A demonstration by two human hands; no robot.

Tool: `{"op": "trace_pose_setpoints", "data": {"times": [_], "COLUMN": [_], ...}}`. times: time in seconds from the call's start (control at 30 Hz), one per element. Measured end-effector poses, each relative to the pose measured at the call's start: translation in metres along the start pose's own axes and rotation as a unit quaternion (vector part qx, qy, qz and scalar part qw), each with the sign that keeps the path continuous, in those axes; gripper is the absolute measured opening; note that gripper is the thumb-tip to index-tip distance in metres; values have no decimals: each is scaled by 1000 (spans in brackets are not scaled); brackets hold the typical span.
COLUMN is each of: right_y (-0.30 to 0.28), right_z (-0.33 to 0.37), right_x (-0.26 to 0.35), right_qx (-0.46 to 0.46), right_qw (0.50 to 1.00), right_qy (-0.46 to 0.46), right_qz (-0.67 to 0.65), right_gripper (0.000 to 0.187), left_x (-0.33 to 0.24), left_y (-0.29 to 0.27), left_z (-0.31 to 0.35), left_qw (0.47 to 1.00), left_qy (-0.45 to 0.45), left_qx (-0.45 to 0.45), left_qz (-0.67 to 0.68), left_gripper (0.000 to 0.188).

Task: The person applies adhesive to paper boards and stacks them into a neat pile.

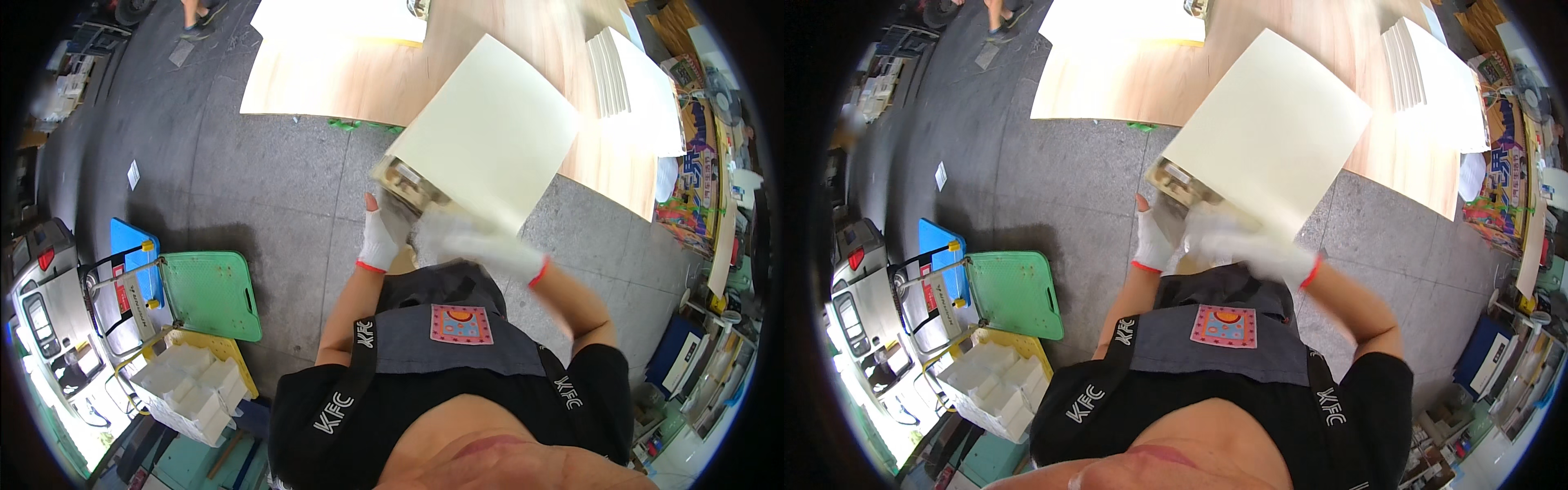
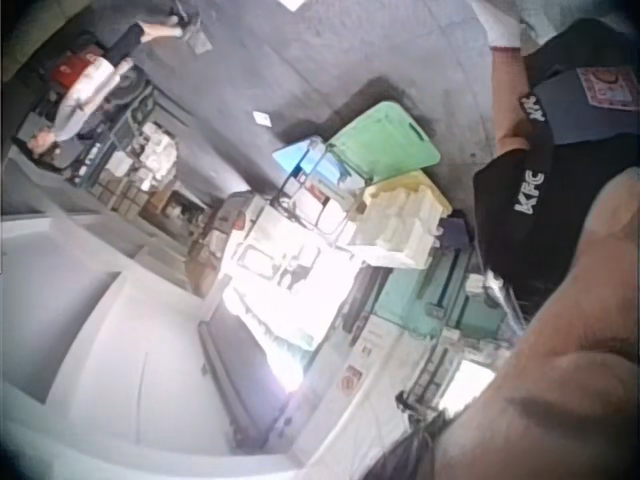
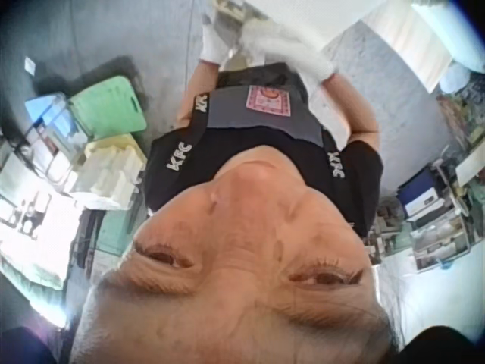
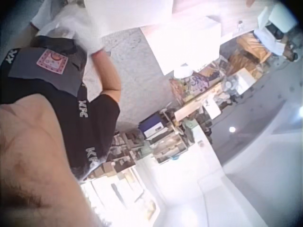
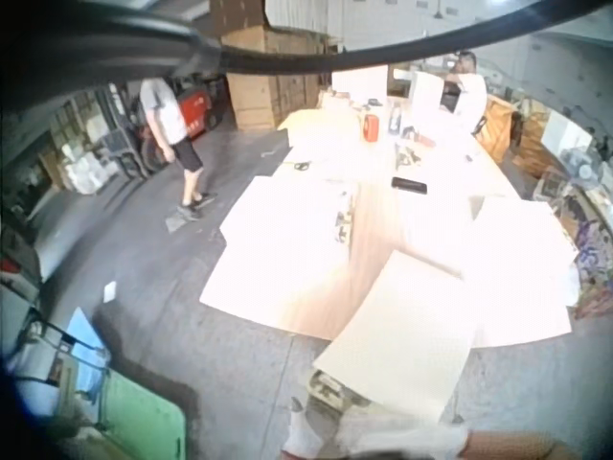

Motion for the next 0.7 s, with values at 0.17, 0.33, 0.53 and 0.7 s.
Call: {"op": "trace_pose_setpoints", "data": {"times": [0.17, 0.33, 0.53, 0.7], "right_y": [-202, -301, -321, -326], "right_z": [-66, -90, -87, -82], "right_x": [134, 112, 89, 95], "right_qx": [-331, -205, -164, -202], "right_qw": [837, 915, 966, 974], "right_qy": [-78, 193, 133, 13], "right_qz": [429, 290, 152, 97], "right_gripper": [76, 78, 66, 75], "left_x": [-40, -59, -109, -140], "left_y": [2, 22, 99, 194], "left_z": [-30, -54, -59, -71], "left_qw": [950, 947, 901, 779], "left_qy": [55, 68, 86, 105], "left_qx": [-188, -232, -226, -123], "left_qz": [-245, -210, -361, -606], "left_gripper": [63, 56, 56, 52]}}
Point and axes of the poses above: each hand's wrist, its own z-axis away from the middle knuckle, its own y-axis out of the palm, x = y × z, the point moved 6 cm from there along -z, towards the middle knuckle
